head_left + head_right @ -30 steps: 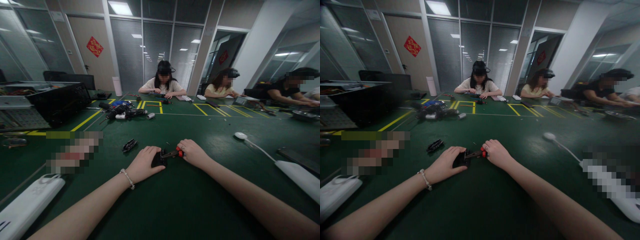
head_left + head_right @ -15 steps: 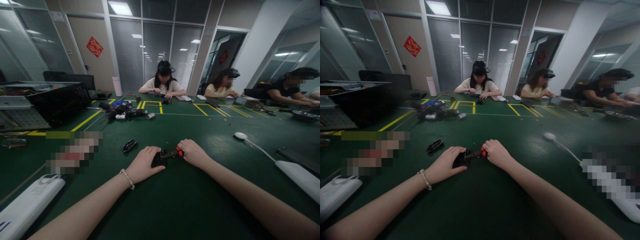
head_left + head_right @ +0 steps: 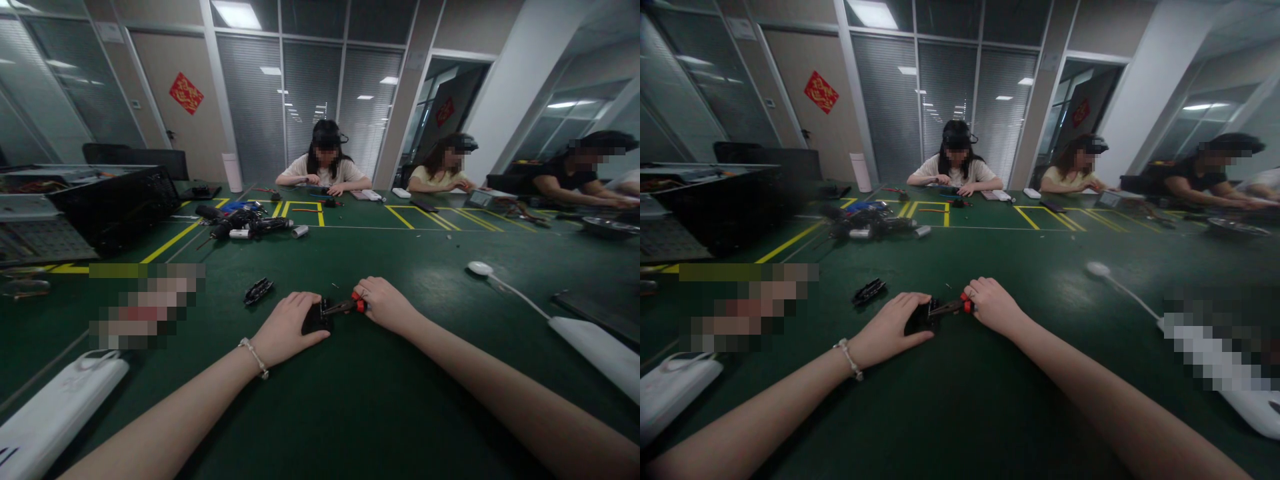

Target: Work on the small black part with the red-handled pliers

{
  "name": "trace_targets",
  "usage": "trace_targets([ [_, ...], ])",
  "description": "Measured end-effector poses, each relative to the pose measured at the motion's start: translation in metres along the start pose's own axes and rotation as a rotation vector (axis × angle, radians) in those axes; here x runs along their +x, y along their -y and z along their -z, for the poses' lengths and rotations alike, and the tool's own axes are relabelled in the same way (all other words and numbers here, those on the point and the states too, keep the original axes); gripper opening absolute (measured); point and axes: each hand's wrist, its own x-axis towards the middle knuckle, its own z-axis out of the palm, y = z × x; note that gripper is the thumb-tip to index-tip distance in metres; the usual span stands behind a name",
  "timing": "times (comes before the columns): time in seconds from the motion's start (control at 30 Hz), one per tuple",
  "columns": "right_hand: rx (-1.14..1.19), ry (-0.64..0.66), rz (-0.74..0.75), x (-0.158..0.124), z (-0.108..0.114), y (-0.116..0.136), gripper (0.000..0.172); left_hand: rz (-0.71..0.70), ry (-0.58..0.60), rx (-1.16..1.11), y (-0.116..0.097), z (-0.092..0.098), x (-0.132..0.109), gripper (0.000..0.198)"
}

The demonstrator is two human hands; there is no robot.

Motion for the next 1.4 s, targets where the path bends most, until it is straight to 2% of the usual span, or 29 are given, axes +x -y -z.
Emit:
trace_targets([
  [1.4, -0.01, 0.013, -0.031, 0.0006, 0.0024, 0.0018, 0.023, 0.0, 0.001, -0.02, -0.0003, -0.0007, -0.0001, 0.053],
])
